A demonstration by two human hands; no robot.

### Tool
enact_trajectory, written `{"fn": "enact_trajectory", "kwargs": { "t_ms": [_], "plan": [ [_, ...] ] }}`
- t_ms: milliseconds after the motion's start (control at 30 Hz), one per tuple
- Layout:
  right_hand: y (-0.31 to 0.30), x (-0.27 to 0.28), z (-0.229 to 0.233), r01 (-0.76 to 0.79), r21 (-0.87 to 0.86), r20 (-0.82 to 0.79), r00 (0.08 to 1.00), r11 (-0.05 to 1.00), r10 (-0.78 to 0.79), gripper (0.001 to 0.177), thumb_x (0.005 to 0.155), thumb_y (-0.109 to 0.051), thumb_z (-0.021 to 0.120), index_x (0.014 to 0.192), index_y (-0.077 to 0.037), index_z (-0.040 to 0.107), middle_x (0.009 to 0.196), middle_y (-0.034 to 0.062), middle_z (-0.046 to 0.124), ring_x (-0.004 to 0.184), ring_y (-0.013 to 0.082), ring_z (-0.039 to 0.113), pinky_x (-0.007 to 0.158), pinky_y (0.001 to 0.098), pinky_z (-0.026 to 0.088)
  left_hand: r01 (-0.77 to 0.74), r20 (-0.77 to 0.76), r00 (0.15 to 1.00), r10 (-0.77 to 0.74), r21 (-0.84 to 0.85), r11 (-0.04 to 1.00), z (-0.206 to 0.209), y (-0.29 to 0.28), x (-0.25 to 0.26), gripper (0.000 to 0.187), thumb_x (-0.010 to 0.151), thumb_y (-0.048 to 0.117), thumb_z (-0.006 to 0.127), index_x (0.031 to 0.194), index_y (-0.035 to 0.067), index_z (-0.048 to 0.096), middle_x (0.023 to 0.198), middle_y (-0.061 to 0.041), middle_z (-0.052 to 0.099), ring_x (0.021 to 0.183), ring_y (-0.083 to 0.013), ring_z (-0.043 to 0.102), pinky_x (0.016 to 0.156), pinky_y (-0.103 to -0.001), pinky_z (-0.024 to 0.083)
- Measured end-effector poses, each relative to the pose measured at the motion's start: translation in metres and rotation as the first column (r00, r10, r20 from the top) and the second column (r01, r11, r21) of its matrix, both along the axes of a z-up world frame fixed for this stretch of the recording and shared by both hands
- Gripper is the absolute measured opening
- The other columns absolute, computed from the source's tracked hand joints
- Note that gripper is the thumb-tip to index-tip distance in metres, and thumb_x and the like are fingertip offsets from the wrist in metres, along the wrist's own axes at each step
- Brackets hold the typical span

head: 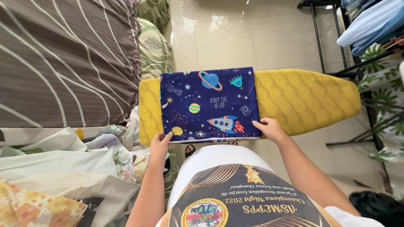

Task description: Folding a blue space-themed pillowcase and a yellow-patterned piece of fabric on an ironing board.

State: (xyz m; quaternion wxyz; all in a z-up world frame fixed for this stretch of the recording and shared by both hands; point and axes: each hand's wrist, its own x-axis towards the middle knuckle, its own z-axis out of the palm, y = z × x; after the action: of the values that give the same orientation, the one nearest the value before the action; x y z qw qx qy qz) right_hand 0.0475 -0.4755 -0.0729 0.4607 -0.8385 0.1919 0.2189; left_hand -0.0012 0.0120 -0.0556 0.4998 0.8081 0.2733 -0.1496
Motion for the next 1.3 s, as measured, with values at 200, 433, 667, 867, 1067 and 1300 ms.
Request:
{"fn": "enact_trajectory", "kwargs": {
  "t_ms": [200,433,667,867,1067,1300],
  "plan": [
    [0.017,-0.016,0.020,0.002,0.024,0.066,0.998,1.000,-0.004,0.041,0.090,-0.035,0.076,0.109,0.001,0.076,0.095,0.0141,0.074,0.084,0.0210,0.064,0.077,0.0357,0.052,-0.331,0.003,0.921,0.389,-0.521,0.787,0.005,-0.019,-0.001,0.029,0.093,0.013,0.072,0.119,0.003,0.064,0.103,-0.002,0.067,0.086,-0.0098,0.061,0.070,-0.025,0.049],
    [0.094,-0.029,0.072,-0.469,-0.646,0.471,0.376,0.602,0.798,0.059,0.090,-0.032,0.069,0.142,-0.008,0.055,0.149,0.0110,0.052,0.139,0.0293,0.047,0.116,0.0474,0.034,-0.289,0.137,0.894,0.426,-0.550,0.783,0.055,-0.054,0.016,0.032,0.092,0.009,0.071,0.122,0.003,0.062,0.105,0.000,0.067,0.089,-0.0072,0.063,0.073,-0.023,0.051],
    [0.133,-0.017,0.052,-0.702,-0.664,0.334,0.031,0.259,0.942,0.065,0.094,-0.036,0.059,0.150,-0.006,0.045,0.161,0.0101,0.040,0.149,0.0268,0.035,0.122,0.0495,0.020,-0.319,0.189,0.846,0.499,-0.571,0.757,0.036,-0.063,0.009,0.024,0.098,0.007,0.071,0.119,0.004,0.061,0.103,-0.003,0.064,0.086,-0.0082,0.059,0.072,-0.025,0.047],
    [0.120,-0.019,0.043,-0.747,-0.585,0.395,0.076,0.315,0.916,0.058,0.097,-0.033,0.059,0.150,-0.012,0.047,0.162,0.0085,0.040,0.151,0.0269,0.036,0.125,0.0481,0.021,-0.383,0.067,0.794,0.604,-0.716,0.583,0.060,-0.071,0.003,0.020,0.098,0.006,0.065,0.115,0.009,0.055,0.104,-0.003,0.066,0.090,-0.0097,0.065,0.076,-0.025,0.054],
    [0.127,-0.018,0.054,-0.705,-0.604,0.473,0.059,0.372,0.879,0.060,0.087,-0.032,0.069,0.145,-0.023,0.054,0.154,0.0107,0.045,0.145,0.0319,0.039,0.122,0.0496,0.024,-0.356,0.034,0.813,0.581,-0.760,0.544,0.088,-0.075,0.001,0.032,0.097,0.007,0.065,0.128,0.004,0.056,0.112,-0.006,0.069,0.098,-0.0117,0.068,0.084,-0.027,0.058],
    [0.124,-0.020,0.046,-0.650,-0.683,0.409,0.038,0.333,0.912,0.065,0.082,-0.027,0.071,0.145,-0.029,0.057,0.155,0.0086,0.043,0.145,0.0299,0.038,0.123,0.0482,0.027,-0.234,0.182,0.873,0.452,-0.658,0.716,0.084,-0.129,0.015,0.039,0.097,0.007,0.067,0.135,-0.002,0.060,0.117,-0.004,0.070,0.101,-0.0081,0.066,0.087,-0.022,0.053]
  ]
}}
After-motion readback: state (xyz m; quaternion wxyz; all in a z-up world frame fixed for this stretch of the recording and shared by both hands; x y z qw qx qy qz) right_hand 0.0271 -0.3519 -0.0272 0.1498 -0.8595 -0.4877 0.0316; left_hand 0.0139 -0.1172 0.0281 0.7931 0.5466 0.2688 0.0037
